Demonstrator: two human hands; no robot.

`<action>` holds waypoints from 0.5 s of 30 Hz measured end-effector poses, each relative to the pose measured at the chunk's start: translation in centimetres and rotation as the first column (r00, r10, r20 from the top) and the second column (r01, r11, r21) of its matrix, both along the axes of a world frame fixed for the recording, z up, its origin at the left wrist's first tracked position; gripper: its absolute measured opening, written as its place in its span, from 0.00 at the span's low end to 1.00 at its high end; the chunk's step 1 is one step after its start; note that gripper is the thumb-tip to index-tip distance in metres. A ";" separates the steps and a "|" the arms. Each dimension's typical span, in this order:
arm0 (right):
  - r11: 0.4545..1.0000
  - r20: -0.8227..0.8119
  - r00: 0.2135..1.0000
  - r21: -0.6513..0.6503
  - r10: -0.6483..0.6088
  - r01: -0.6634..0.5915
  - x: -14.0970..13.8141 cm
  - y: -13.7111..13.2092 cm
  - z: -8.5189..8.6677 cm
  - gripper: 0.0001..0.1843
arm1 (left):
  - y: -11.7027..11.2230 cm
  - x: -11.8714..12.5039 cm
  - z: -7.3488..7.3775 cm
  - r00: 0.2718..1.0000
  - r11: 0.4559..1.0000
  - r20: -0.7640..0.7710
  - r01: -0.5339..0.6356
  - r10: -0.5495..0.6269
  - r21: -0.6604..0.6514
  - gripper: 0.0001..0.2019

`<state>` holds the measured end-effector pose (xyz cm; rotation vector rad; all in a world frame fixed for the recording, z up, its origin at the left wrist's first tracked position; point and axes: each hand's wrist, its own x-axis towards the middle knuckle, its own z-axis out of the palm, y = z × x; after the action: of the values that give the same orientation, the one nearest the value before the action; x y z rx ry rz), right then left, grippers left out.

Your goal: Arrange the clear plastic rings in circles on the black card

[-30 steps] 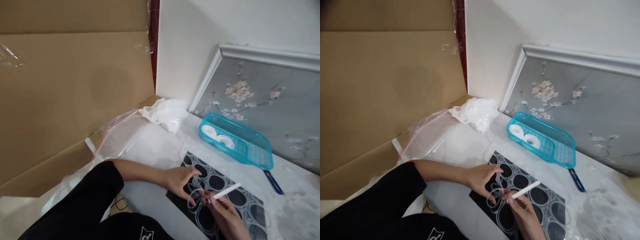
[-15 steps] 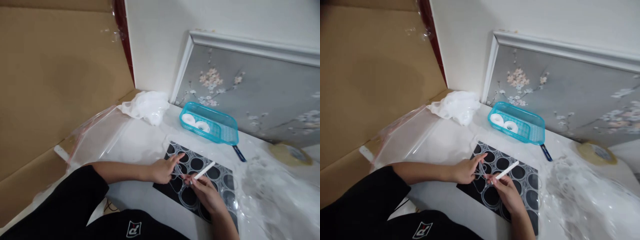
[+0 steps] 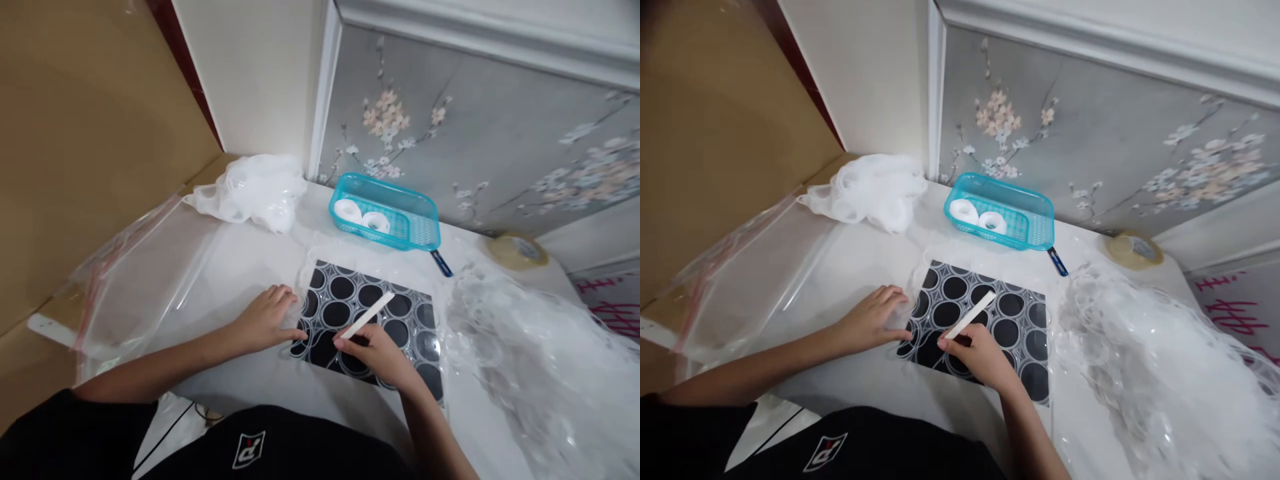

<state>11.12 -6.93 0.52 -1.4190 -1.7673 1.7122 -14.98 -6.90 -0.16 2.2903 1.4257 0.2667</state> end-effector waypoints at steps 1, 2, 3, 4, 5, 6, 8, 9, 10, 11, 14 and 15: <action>1.000 0.017 1.000 0.010 0.001 -0.001 -0.3 0.0 0.4 0.15 | -0.2 0.4 -0.7 0.999 1.000 0.035 0.005 -0.005 -0.001 0.27; 1.000 0.024 1.000 0.024 -0.003 0.002 -0.8 0.0 0.6 0.14 | -0.4 0.7 -1.2 0.997 1.000 0.078 0.020 -0.020 -0.001 0.22; 0.999 0.020 1.000 0.042 -0.011 0.010 -1.2 0.1 0.8 0.14 | -0.7 1.1 -1.5 0.991 0.999 0.124 0.046 -0.045 -0.004 0.16; 0.998 0.006 1.000 0.061 -0.020 0.020 -1.7 0.2 0.8 0.13 | -1.0 1.4 -1.8 0.983 0.997 0.172 0.073 -0.071 -0.010 0.09; 0.997 -0.012 1.000 0.076 -0.025 0.026 -2.1 0.2 0.7 0.14 | -1.2 1.6 -1.9 0.970 0.995 0.225 0.093 -0.086 -0.020 0.04; 0.996 -0.031 0.999 0.086 -0.031 0.034 -2.6 0.3 0.4 0.14 | -1.4 1.7 -1.9 0.954 0.994 0.288 0.099 -0.083 -0.039 0.01; 0.994 -0.070 0.996 0.091 -0.048 0.055 -3.1 0.3 -0.5 0.15 | -1.5 1.6 -1.7 0.885 0.984 0.466 0.083 0.000 -0.157 0.03; 0.994 -0.086 0.995 0.087 -0.058 0.066 -3.2 0.3 -1.0 0.16 | -1.5 1.4 -1.5 0.815 0.961 0.573 0.083 0.086 -0.262 0.05; 0.994 -0.100 0.992 0.079 -0.072 0.080 -3.3 0.2 -1.5 0.16 | -1.4 1.2 -1.3 0.716 0.919 0.671 0.109 0.191 -0.378 0.06; 0.993 -0.111 0.990 0.071 -0.090 0.098 -3.2 0.2 -1.9 0.17 | -1.3 1.1 -1.2 0.600 0.861 0.738 0.155 0.308 -0.485 0.07; 0.987 -0.120 0.982 0.051 -0.145 0.151 -2.9 0.0 -2.6 0.19 | -0.9 0.8 -0.7 0.329 0.710 0.747 0.249 0.578 -0.659 0.12; 0.986 -0.120 0.981 0.047 -0.154 0.161 -2.8 -0.1 -2.7 0.19 | -0.8 0.8 -0.6 0.289 0.688 0.723 0.231 0.627 -0.688 0.14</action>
<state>8.30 -6.99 -2.18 -1.3674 -1.5855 1.6153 -14.16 -7.74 -0.76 0.8377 0.8605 0.8474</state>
